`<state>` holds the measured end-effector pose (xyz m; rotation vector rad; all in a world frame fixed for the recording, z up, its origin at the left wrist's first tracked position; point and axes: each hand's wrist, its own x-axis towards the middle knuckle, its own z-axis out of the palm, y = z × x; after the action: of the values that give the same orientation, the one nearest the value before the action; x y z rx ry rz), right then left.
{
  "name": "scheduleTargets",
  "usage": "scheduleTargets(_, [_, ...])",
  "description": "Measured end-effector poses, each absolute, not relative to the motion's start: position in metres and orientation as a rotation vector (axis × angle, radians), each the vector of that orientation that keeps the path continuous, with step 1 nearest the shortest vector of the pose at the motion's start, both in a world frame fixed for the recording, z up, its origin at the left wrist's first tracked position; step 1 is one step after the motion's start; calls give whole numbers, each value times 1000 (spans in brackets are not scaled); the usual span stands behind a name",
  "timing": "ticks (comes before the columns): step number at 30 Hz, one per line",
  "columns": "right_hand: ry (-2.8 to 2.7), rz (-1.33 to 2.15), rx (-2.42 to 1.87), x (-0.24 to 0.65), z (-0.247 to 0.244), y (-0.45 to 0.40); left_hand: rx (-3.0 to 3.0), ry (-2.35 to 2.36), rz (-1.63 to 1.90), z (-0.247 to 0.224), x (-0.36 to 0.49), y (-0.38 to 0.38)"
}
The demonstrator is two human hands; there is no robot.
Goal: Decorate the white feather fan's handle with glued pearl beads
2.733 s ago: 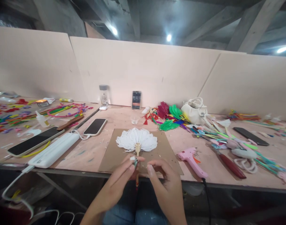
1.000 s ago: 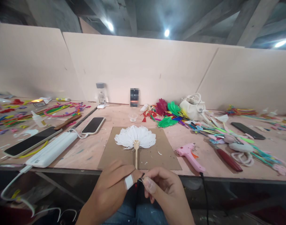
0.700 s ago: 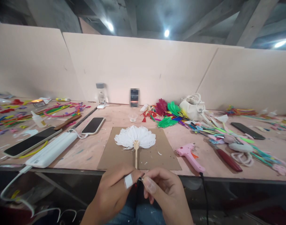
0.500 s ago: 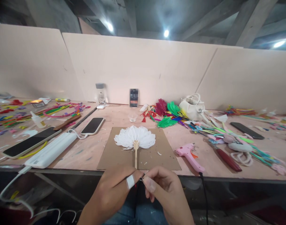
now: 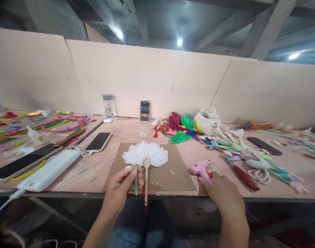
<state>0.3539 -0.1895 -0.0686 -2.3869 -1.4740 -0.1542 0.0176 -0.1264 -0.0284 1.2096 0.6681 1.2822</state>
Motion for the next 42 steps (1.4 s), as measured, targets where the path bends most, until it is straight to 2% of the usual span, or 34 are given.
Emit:
scheduleTargets(4, [-1530, -35, -2318, 357, -67, -179, 996, 651, 1261, -33, 22, -116])
scheduleTargets(9, [-1550, 53, -1915, 321, -52, -196, 946, 657, 1207, -32, 22, -115])
scheduleTargets(13, [-1204, 303, -1447, 269, -62, -202, 952, 652, 1147, -34, 21, -116])
scheduleTargets(18, [-1133, 711, -996, 208, -84, -200, 1001, 641, 1148, -38, 21, -116])
scheduleTargets(42, [-1120, 700, -1176, 184, -75, -208, 1023, 509, 1133, -47, 17, -121])
